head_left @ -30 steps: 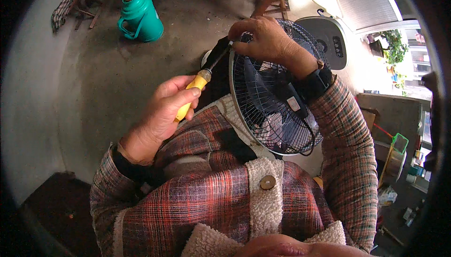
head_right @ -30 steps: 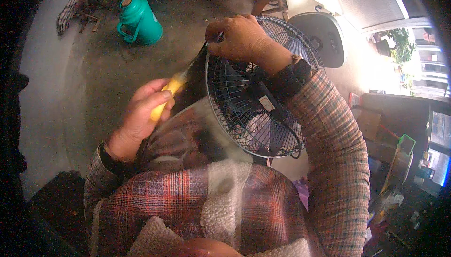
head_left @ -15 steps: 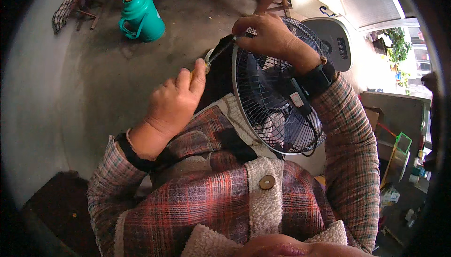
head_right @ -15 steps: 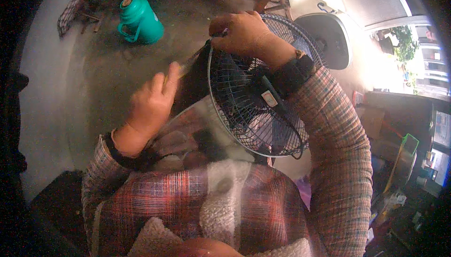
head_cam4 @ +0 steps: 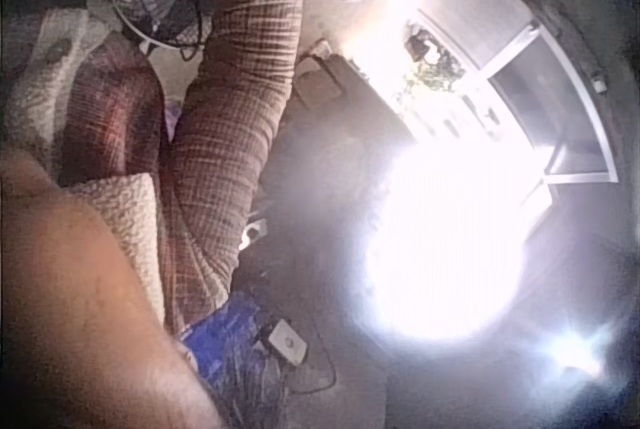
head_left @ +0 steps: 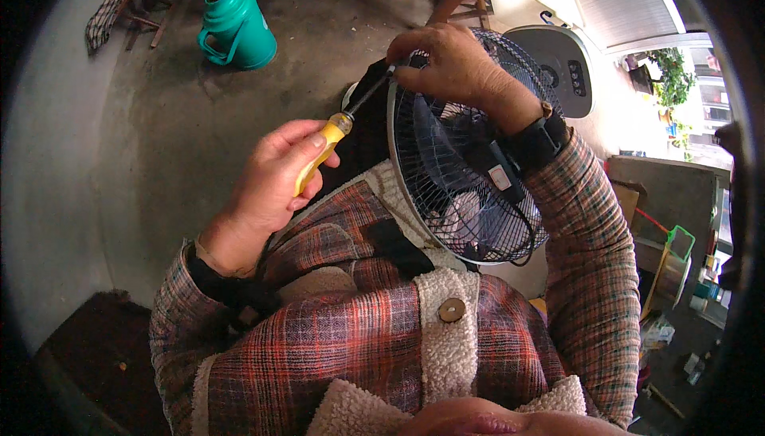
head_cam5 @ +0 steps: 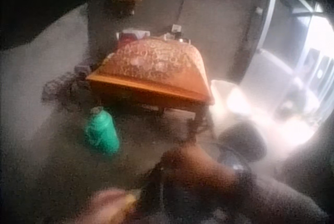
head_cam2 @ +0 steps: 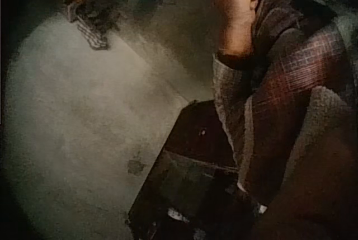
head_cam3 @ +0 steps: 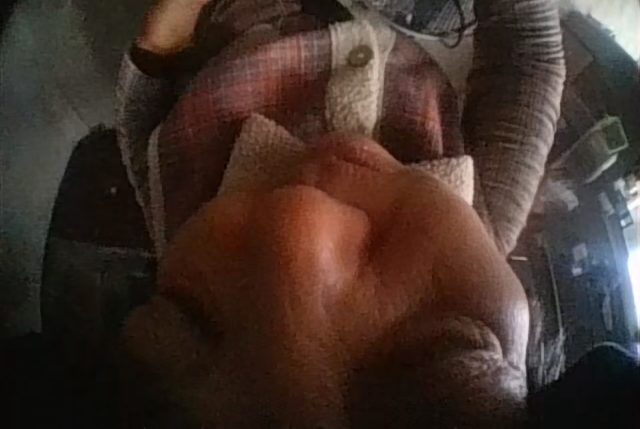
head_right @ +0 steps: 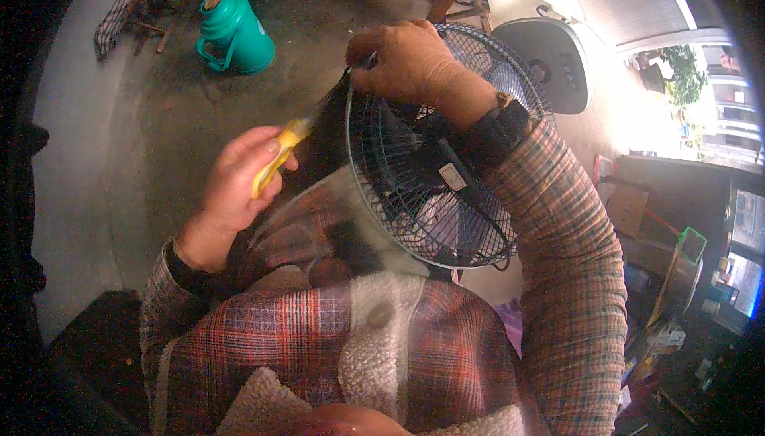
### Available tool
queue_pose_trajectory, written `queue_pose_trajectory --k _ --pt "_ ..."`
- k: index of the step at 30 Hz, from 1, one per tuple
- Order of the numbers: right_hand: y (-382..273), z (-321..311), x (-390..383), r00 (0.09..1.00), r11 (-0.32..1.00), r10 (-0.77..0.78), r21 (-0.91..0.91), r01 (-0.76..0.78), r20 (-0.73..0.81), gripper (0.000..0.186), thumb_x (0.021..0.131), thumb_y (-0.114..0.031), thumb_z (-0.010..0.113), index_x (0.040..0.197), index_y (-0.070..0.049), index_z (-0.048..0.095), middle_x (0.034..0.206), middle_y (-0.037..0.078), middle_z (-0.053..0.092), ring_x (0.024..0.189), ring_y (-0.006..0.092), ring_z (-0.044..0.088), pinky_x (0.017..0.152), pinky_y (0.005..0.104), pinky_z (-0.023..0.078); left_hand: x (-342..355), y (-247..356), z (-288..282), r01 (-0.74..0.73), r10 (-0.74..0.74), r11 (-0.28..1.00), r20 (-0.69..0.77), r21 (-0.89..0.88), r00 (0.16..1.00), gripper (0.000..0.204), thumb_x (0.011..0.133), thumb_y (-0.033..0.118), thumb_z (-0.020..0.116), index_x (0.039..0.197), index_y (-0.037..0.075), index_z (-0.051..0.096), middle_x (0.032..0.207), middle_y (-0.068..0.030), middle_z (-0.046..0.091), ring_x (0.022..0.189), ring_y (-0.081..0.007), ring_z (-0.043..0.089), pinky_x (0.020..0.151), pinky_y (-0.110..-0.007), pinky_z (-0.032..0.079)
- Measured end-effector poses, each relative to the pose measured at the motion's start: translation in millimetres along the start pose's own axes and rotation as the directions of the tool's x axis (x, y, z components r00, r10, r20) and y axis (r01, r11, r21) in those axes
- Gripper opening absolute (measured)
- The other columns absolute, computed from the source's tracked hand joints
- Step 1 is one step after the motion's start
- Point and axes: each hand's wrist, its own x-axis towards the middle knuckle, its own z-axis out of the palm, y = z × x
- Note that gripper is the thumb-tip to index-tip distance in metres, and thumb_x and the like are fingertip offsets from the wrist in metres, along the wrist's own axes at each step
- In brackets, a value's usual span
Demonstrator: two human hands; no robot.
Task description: The person uses a yellow-handled screwdriver to loosen and remove screws from the front grille of a small electric fan. They detach the grille, set it aside, and then reattach it by tightening the screws back into place.
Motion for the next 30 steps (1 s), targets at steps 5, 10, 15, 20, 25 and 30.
queue_pose_trajectory --k 5,10,15,20,25,30 --pt "0 0 0 1.0 1.0 -0.017 -0.007 0.017 -0.019 0.029 0.078 -0.035 0.065 0.099 -0.017 0.074 0.096 0.009 0.074 0.095 0.0332 0.069 0.092 0.0448 0.05 3 -7 15 -0.287 0.638 -0.198 0.346 0.937 0.688 0.03 0.099 0.012 0.055 0.126 0.0 0.059 0.091 -0.0061 0.065 0.063 -0.0104 0.057 0.049 -0.024 0.047" --pt "-5 -2 0 0.999 0.999 -0.033 -0.023 0.032 -0.022 0.029 0.078 -0.035 0.064 0.099 -0.017 0.074 0.095 0.009 0.074 0.096 0.0328 0.068 0.092 0.0445 0.05 5 -3 9 -0.454 0.64 0.273 0.192 0.848 0.744 0.032 0.1 0.018 0.056 0.126 0.0 0.058 0.097 -0.0041 0.064 0.066 -0.009 0.058 0.047 -0.023 0.047" --pt "-10 -2 -1 1.0 1.0 -0.008 -0.016 0.008 -0.017 0.03 0.079 -0.036 0.064 0.098 -0.016 0.074 0.094 0.01 0.074 0.096 0.0317 0.068 0.094 0.044 0.049 -7 -1 -8 0.14 -0.109 0.936 0.112 -0.322 0.988 0.035 0.101 0.026 0.055 0.127 0.002 0.057 0.094 -0.0065 0.064 0.068 -0.009 0.06 0.045 -0.02 0.044" --pt "-10 -6 -1 1.0 0.999 0.023 -0.028 -0.023 0.018 0.024 0.08 -0.022 0.067 0.1 -0.01 0.074 0.101 0.011 0.074 0.098 0.029 0.07 0.093 0.0399 0.054 5 -12 -11 -0.525 0.554 0.552 0.186 0.648 0.811 0.037 0.096 0.019 0.06 0.131 0.006 0.057 0.095 -0.0107 0.064 0.067 -0.0188 0.063 0.048 -0.03 0.048" --pt "-13 -7 0 0.999 0.998 -0.032 -0.047 0.031 -0.011 0.026 0.079 -0.021 0.067 0.101 -0.01 0.074 0.099 0.012 0.074 0.096 0.0296 0.07 0.093 0.0393 0.054 2 -17 -2 -0.317 0.656 -0.317 0.448 0.894 0.607 0.044 0.087 0.013 0.068 0.129 0.005 0.059 0.095 -0.013 0.063 0.071 -0.0272 0.064 0.058 -0.037 0.053" --pt "-12 -4 -3 0.997 0.998 -0.065 -0.026 0.064 -0.031 0.026 0.08 -0.023 0.066 0.1 -0.01 0.074 0.1 0.012 0.074 0.095 0.0297 0.07 0.092 0.0399 0.054 0 -3 -9 0.024 -0.026 0.97 -0.004 -0.241 1.0 0.036 0.099 0.025 0.056 0.129 0.004 0.056 0.102 -0.0101 0.065 0.068 -0.0129 0.059 0.045 -0.023 0.044"
